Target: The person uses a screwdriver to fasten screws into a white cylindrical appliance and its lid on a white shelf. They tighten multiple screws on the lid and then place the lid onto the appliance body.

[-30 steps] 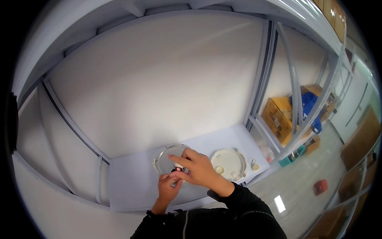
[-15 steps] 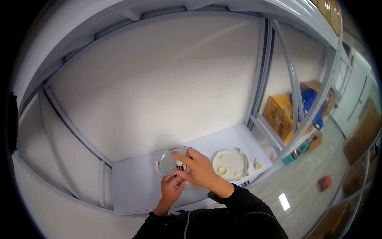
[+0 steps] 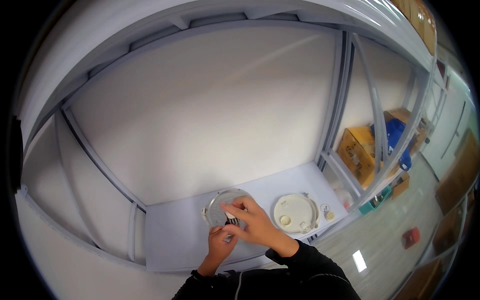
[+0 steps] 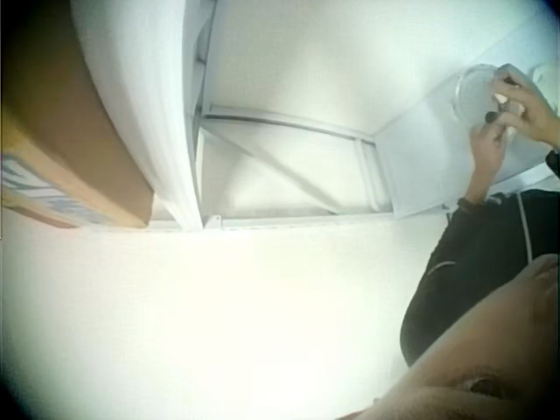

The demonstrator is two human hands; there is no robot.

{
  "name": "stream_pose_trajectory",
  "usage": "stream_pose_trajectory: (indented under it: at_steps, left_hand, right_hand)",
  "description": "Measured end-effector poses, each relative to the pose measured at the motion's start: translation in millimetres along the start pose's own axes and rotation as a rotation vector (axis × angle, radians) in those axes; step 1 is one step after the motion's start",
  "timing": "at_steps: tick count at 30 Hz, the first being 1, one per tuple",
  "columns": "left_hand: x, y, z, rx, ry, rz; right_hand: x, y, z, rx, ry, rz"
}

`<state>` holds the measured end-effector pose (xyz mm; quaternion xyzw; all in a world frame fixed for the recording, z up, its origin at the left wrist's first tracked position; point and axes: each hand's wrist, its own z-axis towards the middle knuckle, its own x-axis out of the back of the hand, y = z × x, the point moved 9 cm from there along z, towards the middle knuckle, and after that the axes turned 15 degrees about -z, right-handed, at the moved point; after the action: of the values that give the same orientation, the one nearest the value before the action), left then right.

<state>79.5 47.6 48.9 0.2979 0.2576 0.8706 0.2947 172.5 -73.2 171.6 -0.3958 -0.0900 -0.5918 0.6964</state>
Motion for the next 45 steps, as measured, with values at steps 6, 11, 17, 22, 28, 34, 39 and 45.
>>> stream_pose_trajectory:
  at_steps: [6, 11, 17, 22, 28, 34, 39, 45]
  left_hand:
    - [2.3, 2.1, 0.3, 0.002, 0.007, -0.010]
    - [0.0, -2.8, -2.4, -0.002, 0.006, 0.010]
    - [-0.1, 3.6, 1.4, 0.011, 0.005, 0.016]
    - [-1.7, -0.7, -0.7, 0.010, -0.007, 0.037]
    - [-0.8, 5.7, 3.5, 0.017, 0.017, 0.005]
    - [-2.7, 2.7, -0.3, 0.013, 0.013, 0.003]
    - [-3.4, -0.4, -0.5, 0.012, 0.023, -0.005]
    - [-5.9, -1.9, 0.6, 0.018, -0.001, 0.024]
  right_hand:
    - [-5.3, -9.2, 3.7, 0.050, 0.033, 0.122]
    - [-0.9, -0.4, -6.9, -0.039, -0.097, -0.088]
    - [8.4, -20.4, 5.0, 0.072, 0.135, 0.070]
    - [5.9, -6.8, -6.6, 0.003, 0.001, -0.107]
    - [11.5, -18.6, 4.7, 0.046, 0.205, 0.062]
    - [6.3, -10.8, -4.4, 0.089, 0.079, -0.004]
    - [8.6, -7.0, -4.4, 0.045, 0.111, 0.049]
    - [7.6, -2.6, -6.8, 0.065, 0.121, 0.044]
